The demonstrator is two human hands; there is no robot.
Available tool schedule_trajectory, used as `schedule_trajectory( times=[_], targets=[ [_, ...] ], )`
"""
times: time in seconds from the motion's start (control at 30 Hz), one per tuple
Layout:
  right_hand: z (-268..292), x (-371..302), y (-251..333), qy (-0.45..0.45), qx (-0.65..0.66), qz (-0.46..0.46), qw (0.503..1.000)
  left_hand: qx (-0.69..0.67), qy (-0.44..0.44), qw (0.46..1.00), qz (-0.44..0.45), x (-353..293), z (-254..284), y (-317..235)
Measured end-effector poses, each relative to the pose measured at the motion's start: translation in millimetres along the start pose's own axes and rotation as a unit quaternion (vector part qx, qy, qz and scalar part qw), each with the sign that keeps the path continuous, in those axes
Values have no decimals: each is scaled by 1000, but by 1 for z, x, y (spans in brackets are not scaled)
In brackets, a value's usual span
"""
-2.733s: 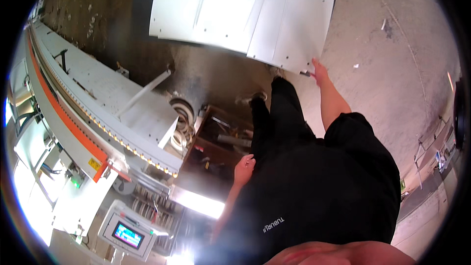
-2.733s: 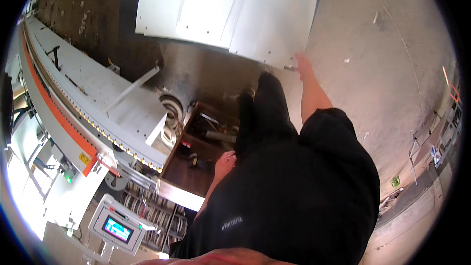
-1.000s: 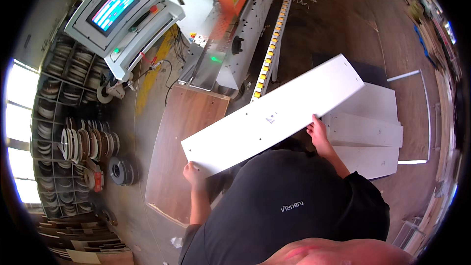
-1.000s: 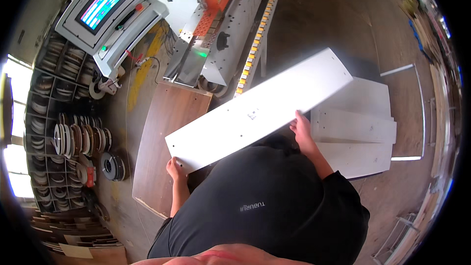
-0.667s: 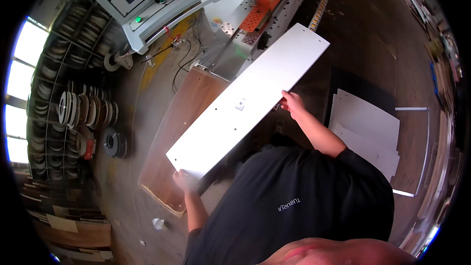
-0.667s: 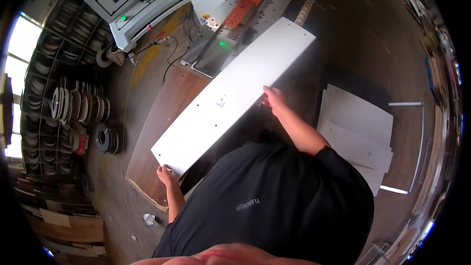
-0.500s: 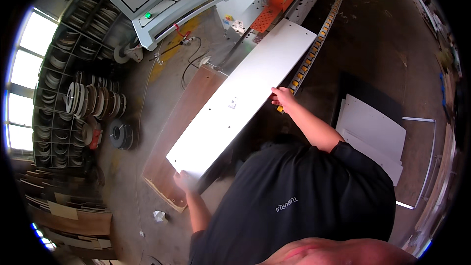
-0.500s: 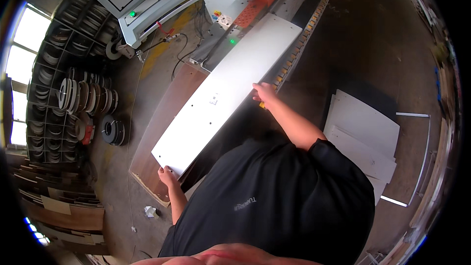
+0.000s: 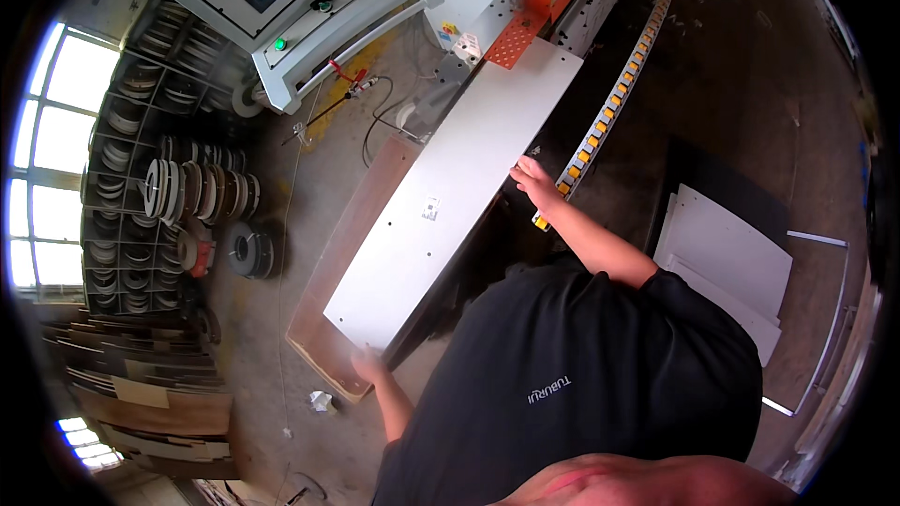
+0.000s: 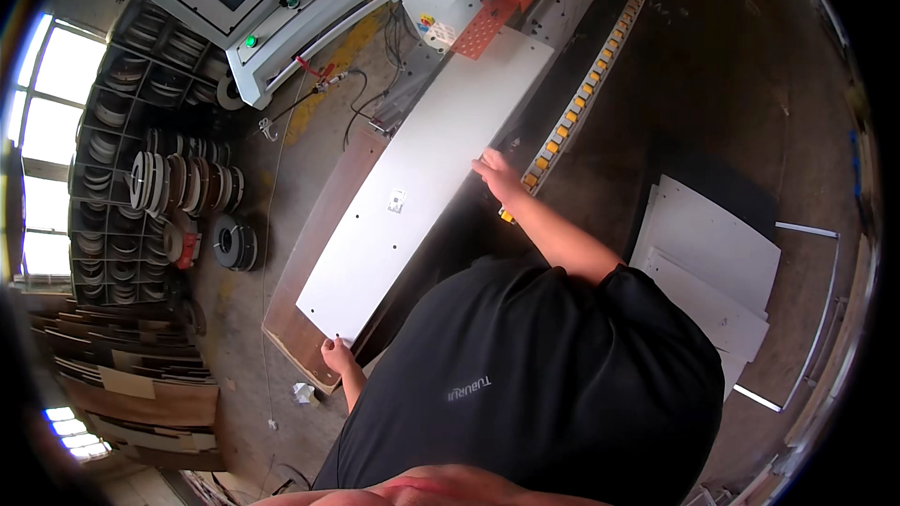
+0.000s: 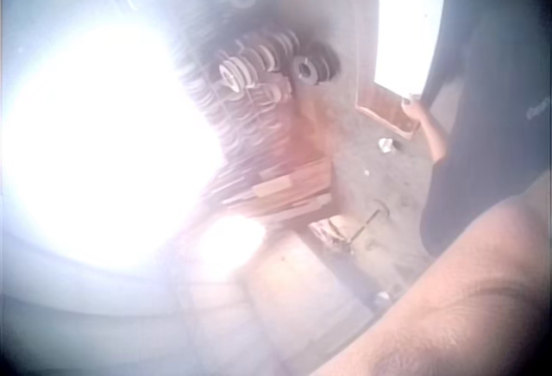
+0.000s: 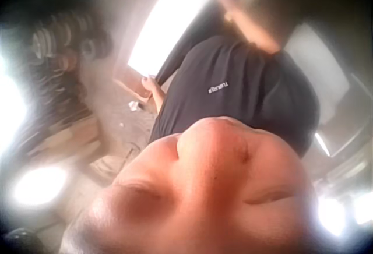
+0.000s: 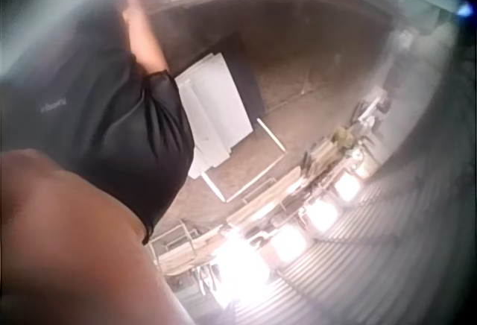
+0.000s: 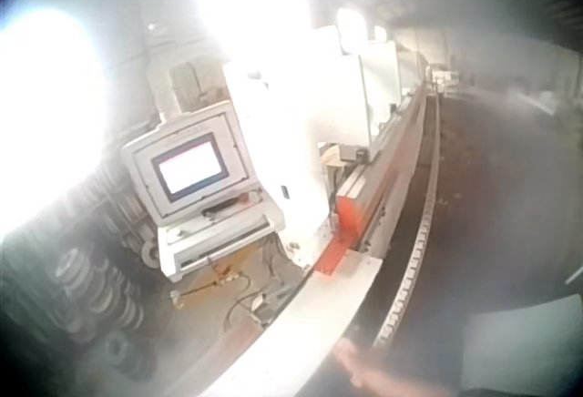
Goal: The person repeatedly picks up white rectangular panels from a stack, places them onto a machine's conveyor belt, and then retrieves them after processing to place them onto a separate stack. The person handles the panels one at a time throughout the clip.
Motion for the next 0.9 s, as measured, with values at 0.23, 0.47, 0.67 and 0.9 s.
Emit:
schedule_trajectory(
  times=[0.23, 0.47, 0.67, 0.9],
  targets=[
    [-25, 14, 0, 59, 3, 3, 998, -99, 50, 992, 54, -21, -10, -12],
    [-27, 9, 19, 81, 47, 15, 995, -250, 44, 961, 109, -25, -11, -2],
    [-8, 21, 33, 61, 59, 49, 995, -257, 122, 944, 169, -49, -9, -51],
    [13, 46, 53, 34, 31, 64, 997, -285, 141, 934, 164, -69, -18, -89]
  ],
)
Point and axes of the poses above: each hand's wrist, its own x-axis towards the middle knuckle, its own z-axis out of the back of the hand, y = z × x, the point moved 10 cm from there along x, towards the middle knuckle, and after that the axes turned 10 degrees about x, right-handed, at the moved point
